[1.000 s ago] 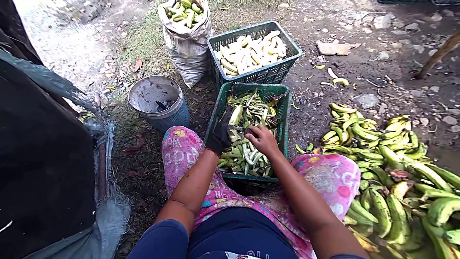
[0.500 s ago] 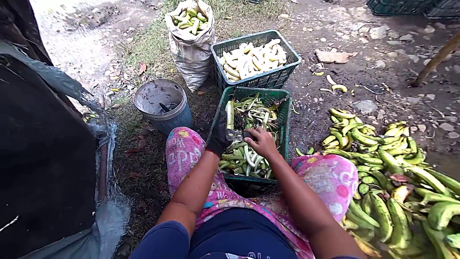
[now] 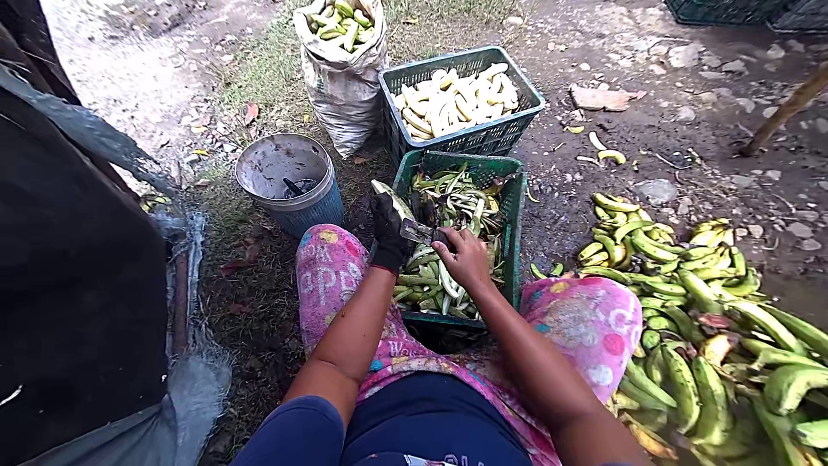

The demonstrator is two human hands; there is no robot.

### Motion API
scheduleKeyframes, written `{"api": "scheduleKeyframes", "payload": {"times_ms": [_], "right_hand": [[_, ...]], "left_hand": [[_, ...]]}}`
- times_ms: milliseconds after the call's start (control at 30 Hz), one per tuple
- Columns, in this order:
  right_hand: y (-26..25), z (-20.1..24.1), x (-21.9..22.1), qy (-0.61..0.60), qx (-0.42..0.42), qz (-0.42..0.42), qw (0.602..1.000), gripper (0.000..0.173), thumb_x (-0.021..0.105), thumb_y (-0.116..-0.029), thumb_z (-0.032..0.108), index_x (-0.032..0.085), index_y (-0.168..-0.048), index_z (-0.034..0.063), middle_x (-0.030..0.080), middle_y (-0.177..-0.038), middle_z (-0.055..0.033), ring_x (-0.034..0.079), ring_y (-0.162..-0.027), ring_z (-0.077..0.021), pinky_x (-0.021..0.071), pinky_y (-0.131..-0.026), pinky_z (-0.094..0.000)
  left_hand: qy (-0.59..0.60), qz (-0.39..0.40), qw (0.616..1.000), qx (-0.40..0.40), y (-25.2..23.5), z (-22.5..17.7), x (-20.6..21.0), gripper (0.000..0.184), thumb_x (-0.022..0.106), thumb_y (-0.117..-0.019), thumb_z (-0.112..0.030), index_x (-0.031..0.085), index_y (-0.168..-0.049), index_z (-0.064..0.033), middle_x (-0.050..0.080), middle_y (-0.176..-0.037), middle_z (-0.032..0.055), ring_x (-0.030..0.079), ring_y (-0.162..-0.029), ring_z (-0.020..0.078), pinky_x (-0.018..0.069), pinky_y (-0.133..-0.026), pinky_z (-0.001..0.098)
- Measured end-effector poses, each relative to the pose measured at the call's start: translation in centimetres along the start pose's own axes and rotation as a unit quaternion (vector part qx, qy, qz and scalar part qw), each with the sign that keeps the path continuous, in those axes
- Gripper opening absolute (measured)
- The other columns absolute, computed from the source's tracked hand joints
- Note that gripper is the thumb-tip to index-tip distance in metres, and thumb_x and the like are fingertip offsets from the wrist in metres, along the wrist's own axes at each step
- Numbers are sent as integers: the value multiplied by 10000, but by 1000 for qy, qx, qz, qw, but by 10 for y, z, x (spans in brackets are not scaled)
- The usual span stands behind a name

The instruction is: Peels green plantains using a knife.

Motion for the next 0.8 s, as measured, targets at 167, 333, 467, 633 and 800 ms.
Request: {"api": "scheduleKeyframes", "payload": {"times_ms": [167, 333, 467, 633, 800], "right_hand": [[-33, -31, -22, 29, 76, -14, 997, 575, 431, -1034, 617, 642, -1405, 231, 668, -1183, -242, 631, -1106, -434, 448, -937, -648], [-35, -60, -47, -40, 177, -29, 983, 565, 360, -1063, 608, 632, -1396, 241, 656, -1241, -197, 615, -1155, -416, 452, -923, -685], [-4, -17, -17, 0, 64, -32, 997, 535, 518, -1003, 618, 671, -1350, 242, 670, -1129, -179, 638, -1049, -378, 473, -897, -631], [3, 2, 8, 61, -3, -40, 997, 542, 527, -989, 626, 691, -1334, 242, 675, -1049, -185, 653, -970, -380, 489, -845, -602], [-26, -32, -17, 30, 103, 0, 994, 567, 400, -1036, 644, 649, -1384, 272, 667, -1180, -220, 633, -1084, -422, 461, -891, -658]], "left_hand": [[148, 239, 957, -77, 28, 8, 16, 365, 455, -1078, -339, 548, -1397, -187, 625, -1261, 60, 617, -1063, 156, 543, -865, 402], [212, 335, 916, -62, 36, 8, 46, 453, 386, -1098, -353, 462, -1508, -177, 564, -1419, 83, 588, -1212, 172, 502, -1011, 424], [185, 89, 967, -151, 25, 5, 27, 534, 329, -1076, -541, 501, -1453, -204, 582, -1391, 61, 569, -1223, 201, 516, -954, 489], [-136, 78, 986, -53, 13, 22, 6, 711, 675, -968, -233, 329, -1555, -31, 327, -1595, 241, 364, -1451, 383, 392, -1113, 578], [60, 224, 970, -74, 34, -5, 5, 389, 485, -1073, -226, 521, -1451, -138, 587, -1395, 141, 595, -1214, 294, 516, -940, 547]]}}
Point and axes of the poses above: each hand's wrist, its own y-axis away from the middle knuckle, its own x-axis out of the palm, z = x × y, the point moved 5 cm from there along -y, towards the middle knuckle
